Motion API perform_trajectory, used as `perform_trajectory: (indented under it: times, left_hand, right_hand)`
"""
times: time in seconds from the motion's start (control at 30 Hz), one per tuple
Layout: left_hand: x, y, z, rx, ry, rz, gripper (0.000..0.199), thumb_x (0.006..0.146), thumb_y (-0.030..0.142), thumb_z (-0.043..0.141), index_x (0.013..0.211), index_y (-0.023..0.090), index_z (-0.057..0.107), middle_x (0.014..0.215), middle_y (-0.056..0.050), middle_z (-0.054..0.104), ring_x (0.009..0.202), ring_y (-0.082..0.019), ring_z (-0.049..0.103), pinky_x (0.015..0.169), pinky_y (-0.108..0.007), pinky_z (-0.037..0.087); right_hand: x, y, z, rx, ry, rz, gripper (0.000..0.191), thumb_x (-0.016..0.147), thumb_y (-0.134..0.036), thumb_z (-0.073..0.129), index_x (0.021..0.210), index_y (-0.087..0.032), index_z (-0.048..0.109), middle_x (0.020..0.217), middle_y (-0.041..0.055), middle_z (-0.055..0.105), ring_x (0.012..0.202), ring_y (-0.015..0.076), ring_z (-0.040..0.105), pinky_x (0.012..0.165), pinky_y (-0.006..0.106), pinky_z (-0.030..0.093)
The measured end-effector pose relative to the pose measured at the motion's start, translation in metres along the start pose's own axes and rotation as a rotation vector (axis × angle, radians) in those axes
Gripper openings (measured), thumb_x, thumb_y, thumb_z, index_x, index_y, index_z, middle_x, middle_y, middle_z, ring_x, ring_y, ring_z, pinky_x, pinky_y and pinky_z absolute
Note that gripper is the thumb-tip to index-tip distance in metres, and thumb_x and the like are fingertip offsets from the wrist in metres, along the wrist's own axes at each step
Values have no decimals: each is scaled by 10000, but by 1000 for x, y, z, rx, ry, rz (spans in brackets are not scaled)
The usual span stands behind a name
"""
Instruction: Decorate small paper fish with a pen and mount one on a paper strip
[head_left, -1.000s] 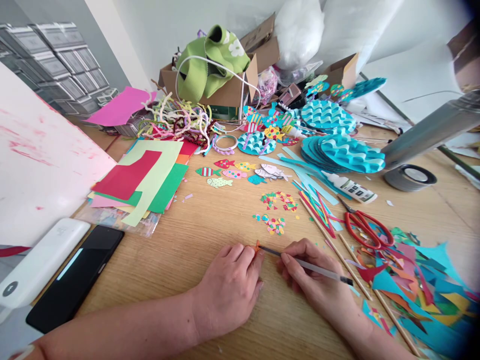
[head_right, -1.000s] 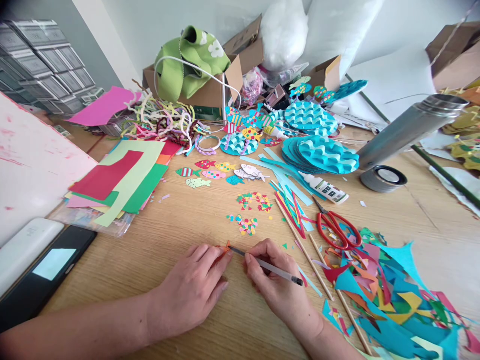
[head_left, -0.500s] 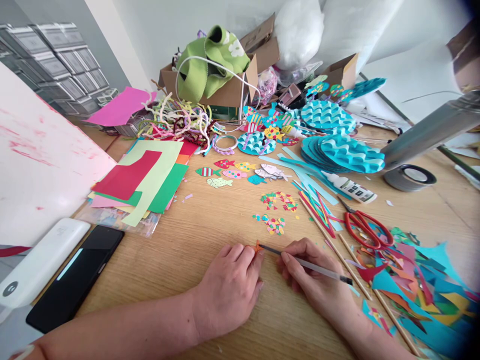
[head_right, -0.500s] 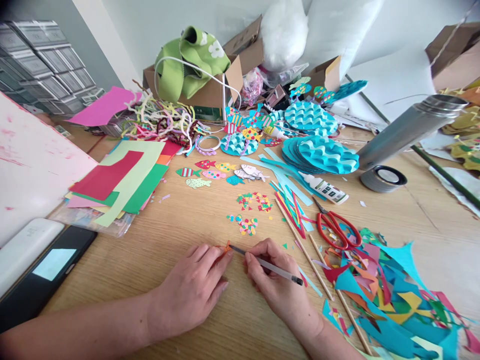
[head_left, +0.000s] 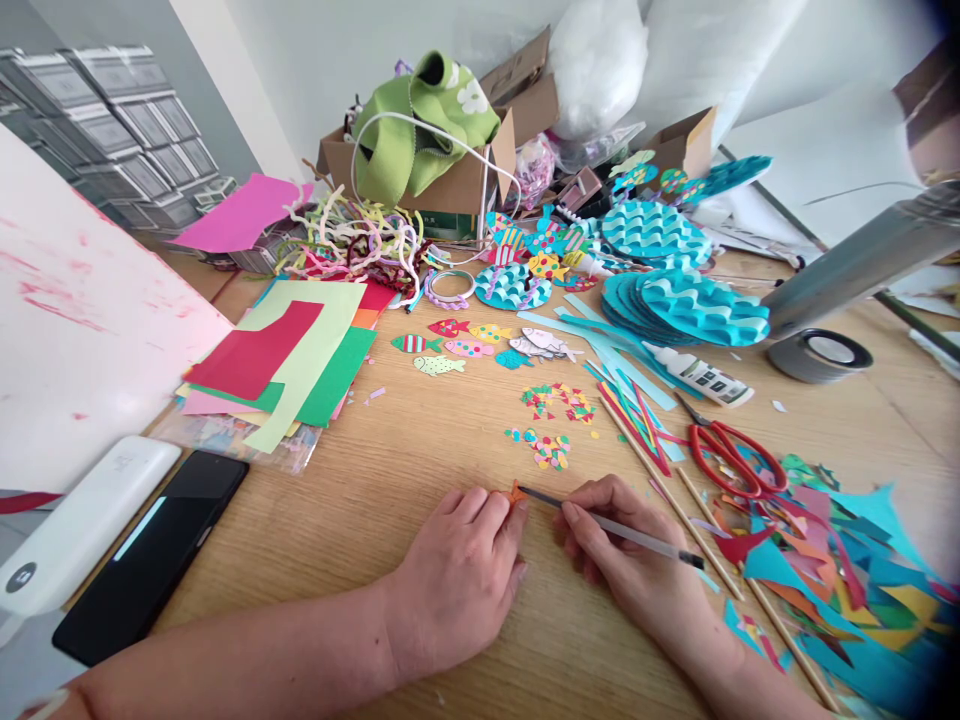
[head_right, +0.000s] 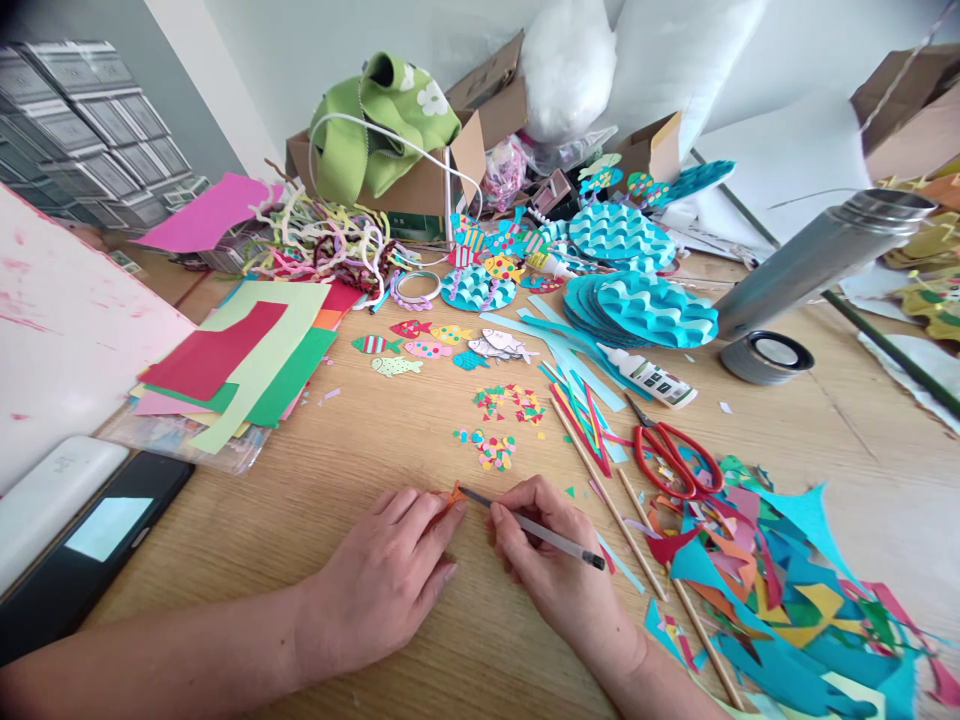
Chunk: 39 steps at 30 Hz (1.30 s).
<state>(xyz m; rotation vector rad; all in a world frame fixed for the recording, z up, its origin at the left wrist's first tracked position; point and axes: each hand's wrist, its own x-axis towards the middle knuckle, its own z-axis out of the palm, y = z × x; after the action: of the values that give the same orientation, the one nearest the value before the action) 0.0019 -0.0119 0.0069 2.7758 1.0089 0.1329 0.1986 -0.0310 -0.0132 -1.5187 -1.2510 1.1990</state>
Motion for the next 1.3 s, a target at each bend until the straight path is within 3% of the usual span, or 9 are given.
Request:
perform_trajectory:
  times: [0.3,0.6,1.3]
  left_hand:
    - [1,0,0,-7,-4,-3,435,962,309,448,1328,75,475,1102,-100,562,967,-244,492,836,-398,444]
    - [1,0,-1,1,-12,-7,433,970,315,434,1335,85,469,1103,-108,570,971,-240,495,843,-390,442]
    - [1,0,-1,-2,-7,-9,438,961,308,456,1334,79,471,1093,-100,569,967,-241,496,837,-395,450]
  right_hand:
    - [-1,9,-1,6,-4,-22,279,892,-465,595,795,-207,549,567,-15,584,428,102,509,387,198,412]
    - [-1,0,1,-6,11,1,336,867,-520,600,771,-206,533,534,-13,576,404,105,503,370,203,415]
    - [-1,4,2,13,46,14,333,862,-522,615,787,-205,547,537,-17,579,396,99,498,359,192,408]
